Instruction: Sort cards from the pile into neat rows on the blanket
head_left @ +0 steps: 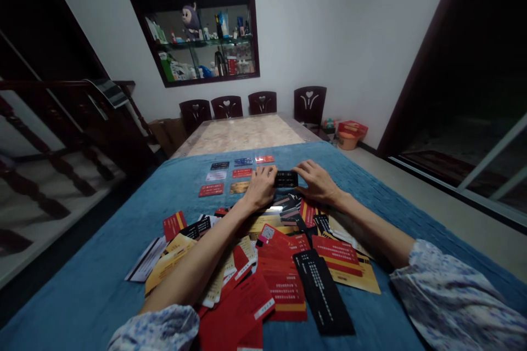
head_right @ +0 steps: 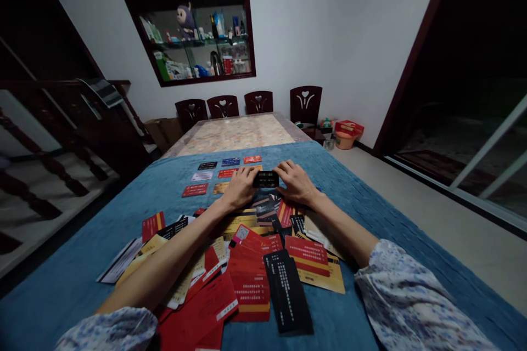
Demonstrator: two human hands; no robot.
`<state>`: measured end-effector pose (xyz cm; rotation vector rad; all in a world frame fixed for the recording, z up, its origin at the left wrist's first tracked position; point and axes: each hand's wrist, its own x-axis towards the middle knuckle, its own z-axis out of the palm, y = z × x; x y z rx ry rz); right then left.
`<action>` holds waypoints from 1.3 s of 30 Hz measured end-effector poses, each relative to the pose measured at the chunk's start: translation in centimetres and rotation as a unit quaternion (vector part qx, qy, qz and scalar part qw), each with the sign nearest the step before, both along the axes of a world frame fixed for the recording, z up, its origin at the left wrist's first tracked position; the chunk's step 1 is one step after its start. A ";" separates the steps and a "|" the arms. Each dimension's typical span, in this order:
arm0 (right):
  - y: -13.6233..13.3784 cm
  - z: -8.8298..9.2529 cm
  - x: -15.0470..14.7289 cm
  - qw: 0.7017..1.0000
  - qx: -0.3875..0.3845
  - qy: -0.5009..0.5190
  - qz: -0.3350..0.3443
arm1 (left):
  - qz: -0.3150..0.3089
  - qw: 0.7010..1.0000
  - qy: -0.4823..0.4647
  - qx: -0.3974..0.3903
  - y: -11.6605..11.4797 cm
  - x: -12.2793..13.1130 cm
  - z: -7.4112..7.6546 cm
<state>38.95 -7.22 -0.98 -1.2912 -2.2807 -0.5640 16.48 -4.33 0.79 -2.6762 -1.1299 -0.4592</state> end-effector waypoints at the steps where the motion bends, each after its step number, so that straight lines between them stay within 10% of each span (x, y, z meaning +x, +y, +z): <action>1: 0.1 0.1 -0.2 1.000 -0.003 -0.001 0.004 | -0.001 1.000 0.002 0.003 0.0 -0.2 0.0; 39: 10.3 4.1 -13.7 0.985 -0.131 -0.102 0.054 | 0.130 0.985 0.102 -0.039 6.1 -12.2 2.9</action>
